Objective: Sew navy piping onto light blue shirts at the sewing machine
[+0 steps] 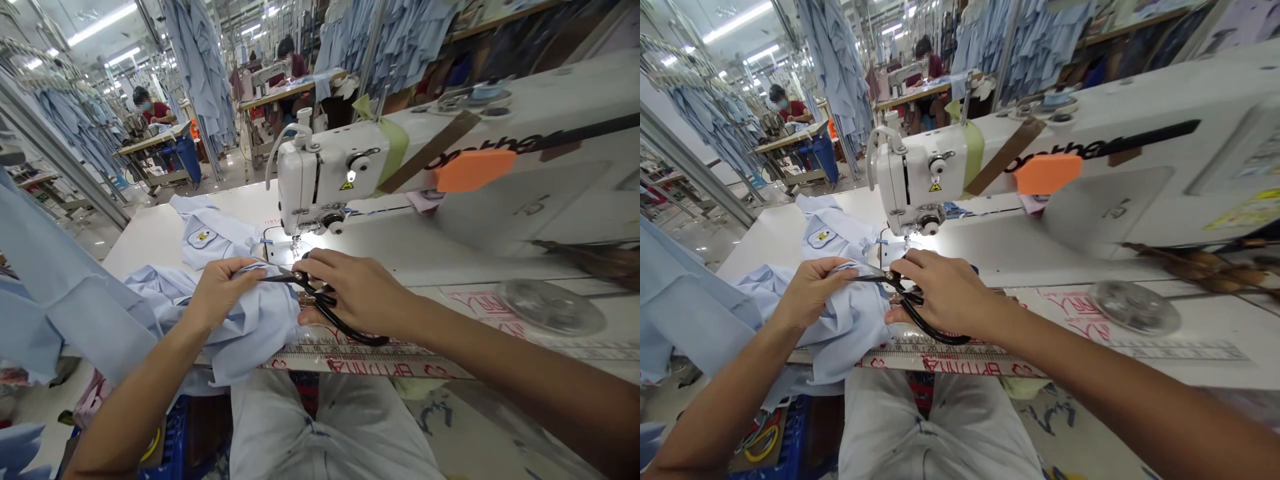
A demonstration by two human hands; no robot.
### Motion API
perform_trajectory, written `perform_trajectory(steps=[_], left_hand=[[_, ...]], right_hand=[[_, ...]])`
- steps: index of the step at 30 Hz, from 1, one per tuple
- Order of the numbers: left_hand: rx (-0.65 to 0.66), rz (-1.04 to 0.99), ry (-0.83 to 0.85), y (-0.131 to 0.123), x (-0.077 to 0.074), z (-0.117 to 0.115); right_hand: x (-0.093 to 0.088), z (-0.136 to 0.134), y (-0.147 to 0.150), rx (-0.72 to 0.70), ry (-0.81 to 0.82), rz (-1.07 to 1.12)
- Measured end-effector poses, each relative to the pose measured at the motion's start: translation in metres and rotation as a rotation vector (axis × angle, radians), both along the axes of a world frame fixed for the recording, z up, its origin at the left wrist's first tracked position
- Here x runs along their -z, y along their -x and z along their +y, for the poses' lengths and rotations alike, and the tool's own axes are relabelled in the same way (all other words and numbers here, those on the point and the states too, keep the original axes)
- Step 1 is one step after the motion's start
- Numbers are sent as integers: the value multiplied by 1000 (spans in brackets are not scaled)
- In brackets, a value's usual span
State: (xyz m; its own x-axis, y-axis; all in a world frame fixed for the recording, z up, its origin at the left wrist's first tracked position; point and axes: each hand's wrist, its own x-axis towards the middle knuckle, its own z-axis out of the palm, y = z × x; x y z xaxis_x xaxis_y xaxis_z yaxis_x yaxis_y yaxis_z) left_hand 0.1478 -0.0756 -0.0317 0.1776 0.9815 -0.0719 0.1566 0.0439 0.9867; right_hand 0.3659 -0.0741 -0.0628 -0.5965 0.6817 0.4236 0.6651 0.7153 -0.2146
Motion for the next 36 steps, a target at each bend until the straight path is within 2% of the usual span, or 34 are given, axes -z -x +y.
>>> perform_trajectory(steps=[5,12,14,17,18,20,21,22,23,24,26,28,30,32,33,36], left_hand=[[31,79,12,-2,-5,-2],[71,7,116,-2,-8,1],[78,-3,145,-4,-6,0],[112,35,110,1,-9,-6],[208,82,91,6,-12,-7],[555,234,59,18,-22,-2],[726,325,43,25,-26,7],[836,415,21,30,-30,20],[846,506,-20,34,-32,38],[737,566,-78,34,-32,60],[427,696,-212,27,-25,111],[352,780,-235,10,-13,157],[355,846,-212,-5,-3,188],[376,882,-188,-9,-3,198],[379,885,-187,-5,-7,197],[350,833,-224,23,-34,170]], right_hand=[[-12,5,0,4,-134,-110],[-21,3,-8,25,-284,-240],[-22,2,-8,29,-205,-217],[-18,2,-13,94,77,-50],[-15,4,-17,131,161,-12],[-7,8,-28,209,243,-34],[-2,10,-33,242,244,-93],[2,12,-37,264,230,-157],[5,13,-40,269,212,-211],[7,13,-39,252,193,-241],[9,9,-27,139,154,-231],[10,0,-2,-46,128,-217],[14,-7,28,-293,122,-252],[19,-7,53,-465,107,-318],[20,-5,60,-477,114,-348],[16,8,59,-293,183,-413]])
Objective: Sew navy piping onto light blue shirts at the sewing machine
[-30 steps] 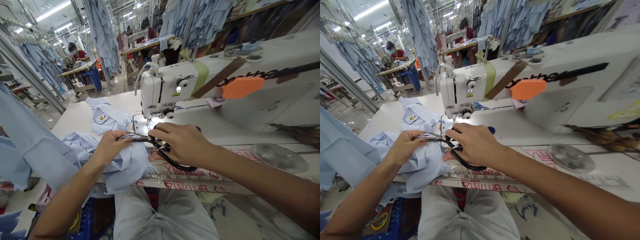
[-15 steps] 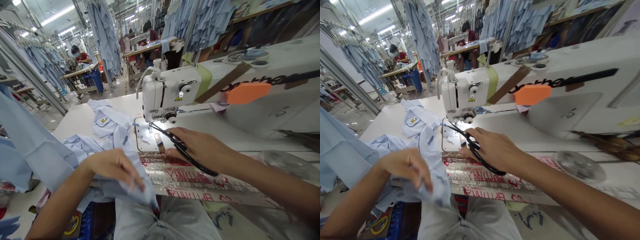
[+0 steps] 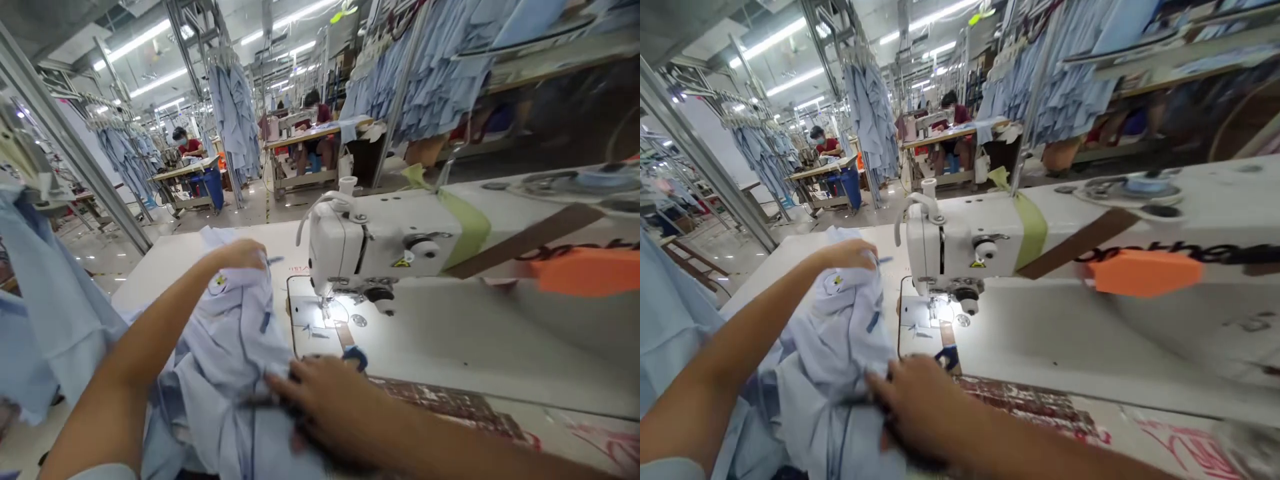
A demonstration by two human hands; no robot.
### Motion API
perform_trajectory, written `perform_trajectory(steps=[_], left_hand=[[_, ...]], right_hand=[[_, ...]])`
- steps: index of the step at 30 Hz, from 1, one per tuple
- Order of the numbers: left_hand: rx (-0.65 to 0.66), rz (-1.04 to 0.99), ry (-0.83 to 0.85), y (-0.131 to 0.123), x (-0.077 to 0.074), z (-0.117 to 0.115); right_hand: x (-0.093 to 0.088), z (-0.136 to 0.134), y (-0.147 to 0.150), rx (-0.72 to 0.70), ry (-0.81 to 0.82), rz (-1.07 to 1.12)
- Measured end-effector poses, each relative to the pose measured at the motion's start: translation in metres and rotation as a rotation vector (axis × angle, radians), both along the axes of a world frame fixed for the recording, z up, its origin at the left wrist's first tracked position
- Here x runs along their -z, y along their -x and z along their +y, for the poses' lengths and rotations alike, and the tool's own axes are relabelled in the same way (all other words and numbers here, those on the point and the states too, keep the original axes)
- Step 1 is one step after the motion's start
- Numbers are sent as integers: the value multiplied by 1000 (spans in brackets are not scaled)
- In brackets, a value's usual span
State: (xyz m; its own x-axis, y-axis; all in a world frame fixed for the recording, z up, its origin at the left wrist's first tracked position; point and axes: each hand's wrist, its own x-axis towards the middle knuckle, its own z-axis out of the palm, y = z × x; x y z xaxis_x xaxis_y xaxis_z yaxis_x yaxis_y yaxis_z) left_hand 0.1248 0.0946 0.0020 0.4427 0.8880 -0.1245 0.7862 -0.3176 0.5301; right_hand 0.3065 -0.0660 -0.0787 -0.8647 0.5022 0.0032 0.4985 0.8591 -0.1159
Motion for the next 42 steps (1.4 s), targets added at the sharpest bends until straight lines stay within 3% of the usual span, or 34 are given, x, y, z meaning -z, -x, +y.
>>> perform_trajectory(steps=[2,4,8,11,15,20,25,29,31,34,42], left_hand=[[-24,-71,-18,19,-16,-29],[-84,-207,2,29,-18,-61],[-268,-621,123,18,8,-114],[-245,-694,153,2,25,-134],[-125,-692,200,-9,27,-139],[-173,-709,320,-10,23,-142],[-146,-582,264,-23,17,-140],[64,-462,118,-24,13,-133],[122,-494,128,-21,14,-130],[16,-605,185,-21,18,-132],[-63,-589,132,-38,14,-138]], right_hand=[[-6,7,-15,146,-1,32],[-12,10,-33,276,-9,173],[-18,2,-53,449,-168,317],[-20,-3,-51,451,-243,314],[-21,-2,-47,419,-305,333],[-21,-1,-57,435,-228,514],[-34,-1,-48,460,183,853],[-38,2,-37,447,477,1104],[-36,1,-38,467,637,1163],[-32,-1,-44,466,822,1156],[-27,-3,-52,456,767,1102]])
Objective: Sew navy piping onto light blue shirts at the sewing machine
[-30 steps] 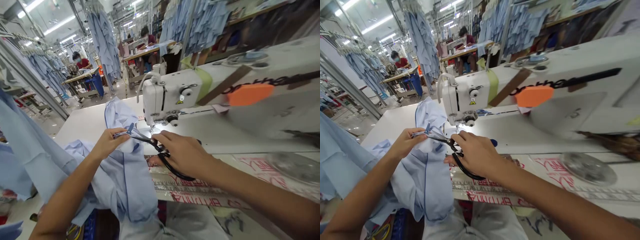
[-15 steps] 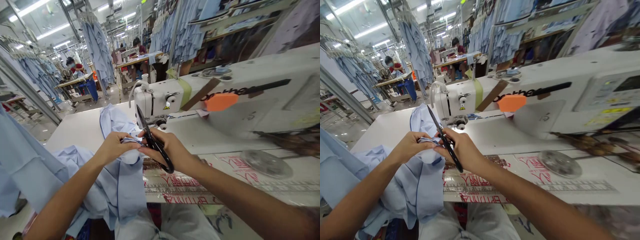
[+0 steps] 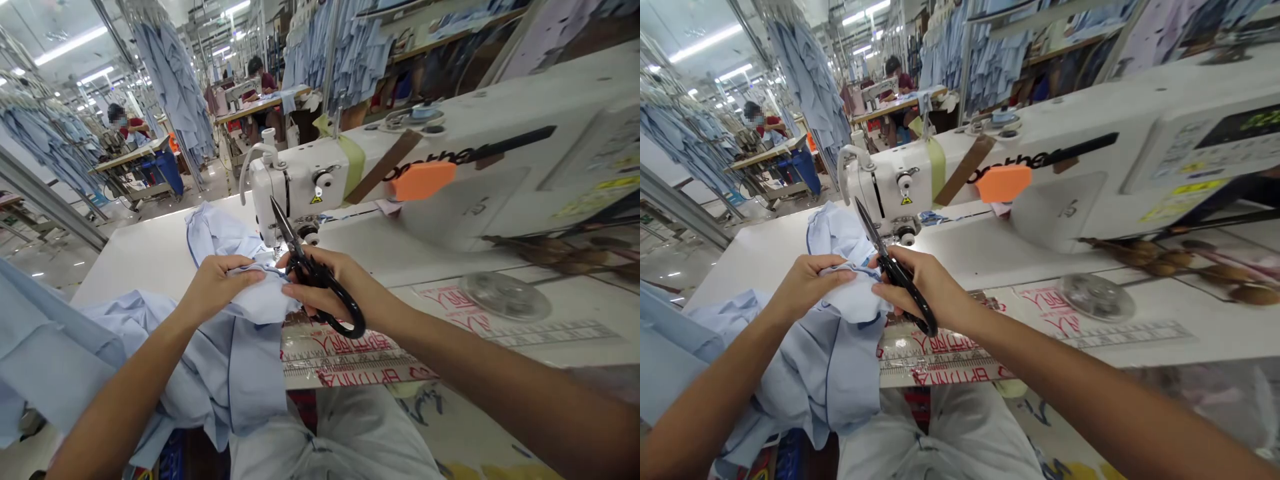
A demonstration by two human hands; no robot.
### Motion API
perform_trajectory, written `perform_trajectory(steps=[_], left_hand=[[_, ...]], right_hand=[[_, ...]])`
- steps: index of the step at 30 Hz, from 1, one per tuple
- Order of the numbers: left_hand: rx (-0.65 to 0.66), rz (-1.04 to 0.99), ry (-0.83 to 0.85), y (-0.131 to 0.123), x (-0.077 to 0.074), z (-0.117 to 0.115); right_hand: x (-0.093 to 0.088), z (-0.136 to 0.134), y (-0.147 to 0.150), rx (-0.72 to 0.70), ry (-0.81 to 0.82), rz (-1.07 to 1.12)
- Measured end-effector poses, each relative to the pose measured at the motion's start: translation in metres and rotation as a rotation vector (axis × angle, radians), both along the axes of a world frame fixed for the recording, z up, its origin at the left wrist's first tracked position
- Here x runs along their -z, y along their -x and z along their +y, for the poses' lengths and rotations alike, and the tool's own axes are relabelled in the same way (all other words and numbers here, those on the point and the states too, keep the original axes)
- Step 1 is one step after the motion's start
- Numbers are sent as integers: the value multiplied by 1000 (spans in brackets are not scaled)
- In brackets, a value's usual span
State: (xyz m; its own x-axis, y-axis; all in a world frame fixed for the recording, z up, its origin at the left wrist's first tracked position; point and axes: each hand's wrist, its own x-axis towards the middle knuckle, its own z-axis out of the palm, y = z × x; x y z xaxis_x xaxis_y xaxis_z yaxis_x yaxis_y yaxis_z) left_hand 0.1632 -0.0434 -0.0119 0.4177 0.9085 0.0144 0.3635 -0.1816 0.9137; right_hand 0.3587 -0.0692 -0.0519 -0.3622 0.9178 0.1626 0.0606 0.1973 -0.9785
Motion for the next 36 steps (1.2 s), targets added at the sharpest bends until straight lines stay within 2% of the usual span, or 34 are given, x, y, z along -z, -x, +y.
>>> perform_trajectory(steps=[2,6,9,13,18,26,31,33,36], left_hand=[[-16,-38,54,-1,3,1],[-89,-155,144,-2,10,3],[-151,-238,173,-3,12,5],[-157,-278,192,-6,11,6],[-123,-208,221,-13,11,4],[-51,-145,289,-13,14,6],[-21,-70,317,-12,11,4],[-8,-26,284,-13,11,7],[7,96,117,-12,9,13]], right_hand=[[0,-1,-2,61,-85,-88],[2,-4,-16,205,-459,-427],[4,-4,-28,237,-683,-676],[4,2,-34,248,-854,-898],[5,8,-32,224,-891,-964],[6,2,-38,273,-984,-1037],[1,1,-45,290,-1041,-1186],[2,1,-54,315,-989,-1120],[14,-4,-76,320,-747,-972]])
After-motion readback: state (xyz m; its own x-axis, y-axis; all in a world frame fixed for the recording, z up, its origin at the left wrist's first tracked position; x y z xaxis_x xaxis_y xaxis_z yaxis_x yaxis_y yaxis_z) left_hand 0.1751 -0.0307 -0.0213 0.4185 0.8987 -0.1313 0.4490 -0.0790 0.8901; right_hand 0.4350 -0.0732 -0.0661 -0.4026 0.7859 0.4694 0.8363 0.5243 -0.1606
